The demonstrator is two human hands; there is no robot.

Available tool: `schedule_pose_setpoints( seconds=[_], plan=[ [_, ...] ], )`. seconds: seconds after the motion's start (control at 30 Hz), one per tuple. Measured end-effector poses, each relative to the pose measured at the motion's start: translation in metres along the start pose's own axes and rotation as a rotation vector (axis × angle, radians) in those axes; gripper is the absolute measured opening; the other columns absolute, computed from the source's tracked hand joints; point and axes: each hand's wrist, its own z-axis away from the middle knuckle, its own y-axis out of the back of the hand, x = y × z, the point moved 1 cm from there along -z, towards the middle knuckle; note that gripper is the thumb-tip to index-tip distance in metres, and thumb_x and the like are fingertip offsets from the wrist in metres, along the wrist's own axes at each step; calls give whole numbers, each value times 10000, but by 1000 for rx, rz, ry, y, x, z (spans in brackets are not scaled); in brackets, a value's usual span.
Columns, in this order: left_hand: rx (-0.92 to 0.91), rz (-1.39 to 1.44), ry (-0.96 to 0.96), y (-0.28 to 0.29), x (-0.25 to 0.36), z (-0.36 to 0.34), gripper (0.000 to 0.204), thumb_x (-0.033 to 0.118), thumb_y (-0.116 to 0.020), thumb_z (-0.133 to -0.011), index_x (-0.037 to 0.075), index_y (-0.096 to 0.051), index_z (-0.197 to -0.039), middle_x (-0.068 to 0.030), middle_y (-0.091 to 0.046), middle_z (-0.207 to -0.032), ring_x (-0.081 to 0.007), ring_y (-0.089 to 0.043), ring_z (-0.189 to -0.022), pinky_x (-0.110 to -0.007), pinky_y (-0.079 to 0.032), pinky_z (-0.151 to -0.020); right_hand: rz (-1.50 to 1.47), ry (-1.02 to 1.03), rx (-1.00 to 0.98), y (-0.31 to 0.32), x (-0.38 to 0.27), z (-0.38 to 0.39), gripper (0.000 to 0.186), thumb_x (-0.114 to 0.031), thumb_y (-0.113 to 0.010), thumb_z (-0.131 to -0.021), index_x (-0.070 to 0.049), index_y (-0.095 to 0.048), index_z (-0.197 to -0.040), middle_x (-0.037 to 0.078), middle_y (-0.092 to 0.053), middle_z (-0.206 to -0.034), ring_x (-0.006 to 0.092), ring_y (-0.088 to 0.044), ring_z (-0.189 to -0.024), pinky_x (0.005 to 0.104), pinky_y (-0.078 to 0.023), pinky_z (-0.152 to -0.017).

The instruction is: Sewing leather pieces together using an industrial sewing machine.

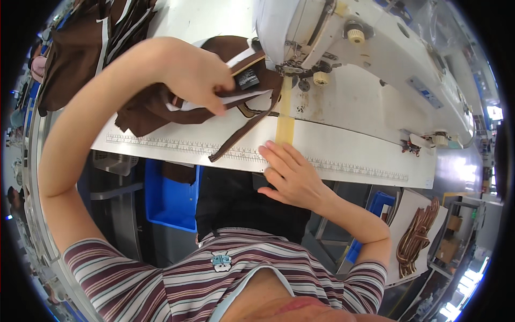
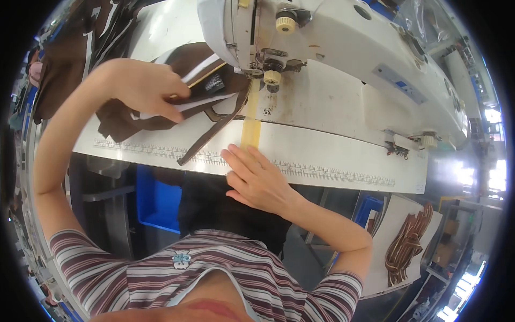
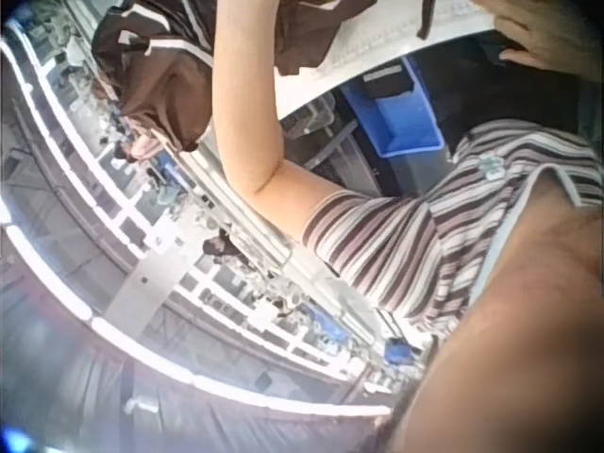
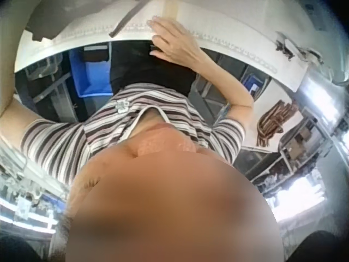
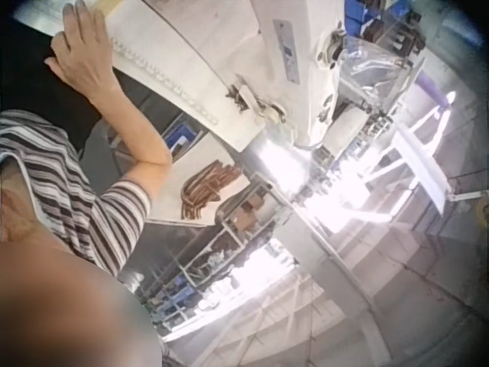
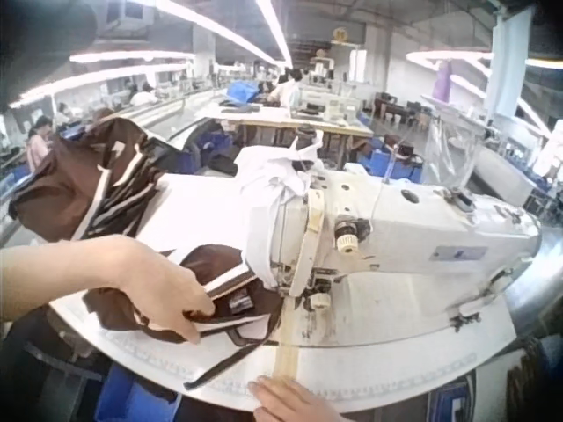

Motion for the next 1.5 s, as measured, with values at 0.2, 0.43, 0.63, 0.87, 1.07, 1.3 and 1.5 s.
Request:
schedule_pose_setpoints(
  seconds=[0.2,0.43,0.63,0.87,1.07,1.3,1.5],
  plan=[
    [-25,83,174,16,-2,39,192,169,-664,-820,-14,-608,-823,-37,-594,-641,-104,-540,-538,-260,-389,-505,77,-105,51,-28,-15,-46,573,-318,-697,-775,-31,-518,-1237,206,-478,-1289,335,-471,-1213,433,-392,-1007],
    [663,641,-85,25,-57,30,161,73,-675,-821,26,-632,-969,18,-640,-844,-33,-577,-760,-181,-457,-721,244,91,227,-25,-8,-16,343,-221,-690,-785,18,-641,-1026,155,-627,-1018,297,-618,-998,350,-521,-858],
    [991,303,209,83,-94,22,235,197,-749,-740,34,-719,-905,-124,-695,-784,-169,-610,-726,-300,-467,-691,108,230,103,10,-6,-3,231,-92,-680,-722,7,-661,-929,100,-640,-941,242,-646,-951,283,-559,-731],
    [1073,6,-663,-67,69,11,145,87,-636,-648,45,-662,-784,-48,-634,-721,-199,-628,-771,-418,-503,-848,68,260,210,11,6,21,177,-96,-646,-690,1,-634,-838,114,-613,-854,255,-622,-912,285,-556,-692],
    [1007,132,-558,-161,91,-23,238,56,-648,-642,-19,-664,-868,-61,-605,-770,-199,-575,-679,-337,-487,-786,22,274,113,18,5,24,168,-112,-638,-655,-8,-614,-785,144,-620,-869,279,-621,-918,329,-551,-781],
    [1022,99,-576,-158,75,-26,203,73,-632,-649,-5,-652,-835,-31,-513,-688,-164,-544,-669,-279,-430,-665,63,237,61,23,6,22,207,-75,-656,-702,14,-661,-889,139,-648,-965,266,-638,-961,317,-560,-808],
    [1124,77,-585,-153,59,-24,206,68,-645,-630,-5,-664,-823,-21,-506,-661,-152,-536,-627,-275,-415,-603,85,230,40,23,11,16,213,-75,-654,-702,24,-658,-890,141,-654,-949,274,-645,-945,324,-560,-814]
  ],
)
